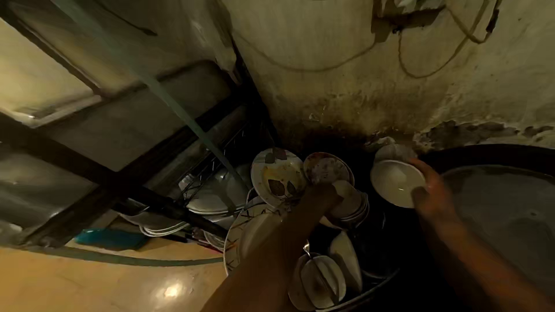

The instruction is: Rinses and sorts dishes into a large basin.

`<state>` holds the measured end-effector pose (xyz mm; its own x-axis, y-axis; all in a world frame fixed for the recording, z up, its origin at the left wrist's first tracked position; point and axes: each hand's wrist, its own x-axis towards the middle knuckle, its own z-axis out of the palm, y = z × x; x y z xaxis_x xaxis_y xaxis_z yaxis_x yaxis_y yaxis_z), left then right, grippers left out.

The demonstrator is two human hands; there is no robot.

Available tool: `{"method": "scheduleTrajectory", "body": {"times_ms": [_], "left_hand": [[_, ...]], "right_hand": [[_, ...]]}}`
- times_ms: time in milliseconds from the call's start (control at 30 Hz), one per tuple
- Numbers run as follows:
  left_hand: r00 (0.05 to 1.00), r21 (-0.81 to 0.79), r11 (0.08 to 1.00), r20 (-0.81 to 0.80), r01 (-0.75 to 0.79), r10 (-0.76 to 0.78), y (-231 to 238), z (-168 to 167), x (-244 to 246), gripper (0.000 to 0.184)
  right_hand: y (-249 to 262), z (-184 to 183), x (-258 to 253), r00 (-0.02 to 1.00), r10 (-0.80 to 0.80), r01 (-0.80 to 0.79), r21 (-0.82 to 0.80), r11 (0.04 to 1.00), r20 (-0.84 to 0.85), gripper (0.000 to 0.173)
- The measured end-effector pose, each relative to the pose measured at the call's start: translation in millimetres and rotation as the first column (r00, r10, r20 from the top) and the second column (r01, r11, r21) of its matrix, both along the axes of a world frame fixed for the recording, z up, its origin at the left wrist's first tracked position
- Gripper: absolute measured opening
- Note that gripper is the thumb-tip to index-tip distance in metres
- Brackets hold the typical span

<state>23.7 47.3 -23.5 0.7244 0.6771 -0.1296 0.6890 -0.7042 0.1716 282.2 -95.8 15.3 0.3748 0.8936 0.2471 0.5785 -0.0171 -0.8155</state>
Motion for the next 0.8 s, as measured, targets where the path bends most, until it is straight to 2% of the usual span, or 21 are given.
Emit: {"method": "scheduleTrajectory", "body": {"times_ms": [33, 100, 133, 200, 300, 367, 400, 467, 500, 567, 633, 700, 800], "left_hand": [[0.965, -0.195, 0.957, -0.19, -0.216, 0.179, 2.9, 27.2, 17.3, 0.046], [0.88, -0.264, 0.854, -0.298, -0.448, 0.37, -0.6, 42.8, 19.8, 0.046], [0.861, -0.283, 0.827, -0.315, -0.486, 0.399, -4.6, 44.4, 18.1, 0.047], [0.873, -0.346, 0.813, -0.324, -0.468, 0.365, -12.6, 45.5, 18.8, 0.043], [0.892, -0.235, 0.878, -0.292, -0.417, 0.345, -15.4, 40.1, 20.1, 0.037], [0.879, -0.182, 0.873, -0.257, -0.452, 0.402, -11.2, 50.2, 20.7, 0.041], [0.865, -0.185, 0.853, -0.227, -0.489, 0.447, -7.0, 57.1, 18.5, 0.045], [0.829, -0.214, 0.801, -0.168, -0.559, 0.534, 1.4, 63.7, 5.1, 0.046], [0.809, -0.254, 0.768, -0.172, -0.588, 0.563, 5.2, 62.4, -2.7, 0.048], [0.789, -0.306, 0.731, -0.149, -0.611, 0.597, 7.6, 46.4, -19.6, 0.054], [0.836, -0.221, 0.809, -0.065, -0.545, 0.545, 2.7, 25.6, -32.9, 0.055], [0.913, -0.102, 0.907, -0.04, -0.408, 0.406, -6.9, 15.7, -38.9, 0.049], [0.957, -0.067, 0.976, -0.22, -0.206, 0.187, -25.7, 12.5, -33.9, 0.058]], "right_hand": [[-12.5, -10.2, 16.5, 0.998, -0.064, 0.064, -0.05, 0.997, -0.007, 0.067], [-44.2, -25.5, 46.7, 0.983, -0.184, 0.183, -0.165, 0.969, 0.01, 0.07], [-61.7, -35.3, 63.3, 0.973, -0.226, 0.232, -0.185, 0.955, 0.057, 0.071], [-96.9, -55.9, 93.9, 0.95, -0.257, 0.292, -0.211, 0.933, 0.176, 0.071], [-138.7, -78.4, 120.6, 0.916, -0.231, 0.326, -0.277, 0.904, 0.327, 0.069], [-156.1, -91.8, 127.0, 0.907, -0.253, 0.359, -0.305, 0.882, 0.337, 0.067], [-161.7, -94.8, 125.9, 0.915, -0.296, 0.379, -0.332, 0.864, 0.275, 0.066], [-166.8, -95.3, 119.8, 0.879, -0.476, 0.435, -0.449, 0.78, 0.026, 0.065], [-166.1, -97.4, 119.5, 0.803, -0.582, 0.449, -0.51, 0.734, -0.13, 0.067], [-160.6, -99.7, 120.4, 0.626, -0.66, 0.411, -0.543, 0.732, -0.416, 0.07], [-151.5, -90.4, 116.0, 0.518, -0.613, 0.343, -0.511, 0.788, -0.597, 0.067], [-137.7, -72.7, 105.0, 0.512, -0.553, 0.281, -0.481, 0.831, -0.657, 0.063], [-106.0, -32.9, 71.5, 0.564, -0.486, 0.211, -0.453, 0.866, -0.668, 0.059]]}}
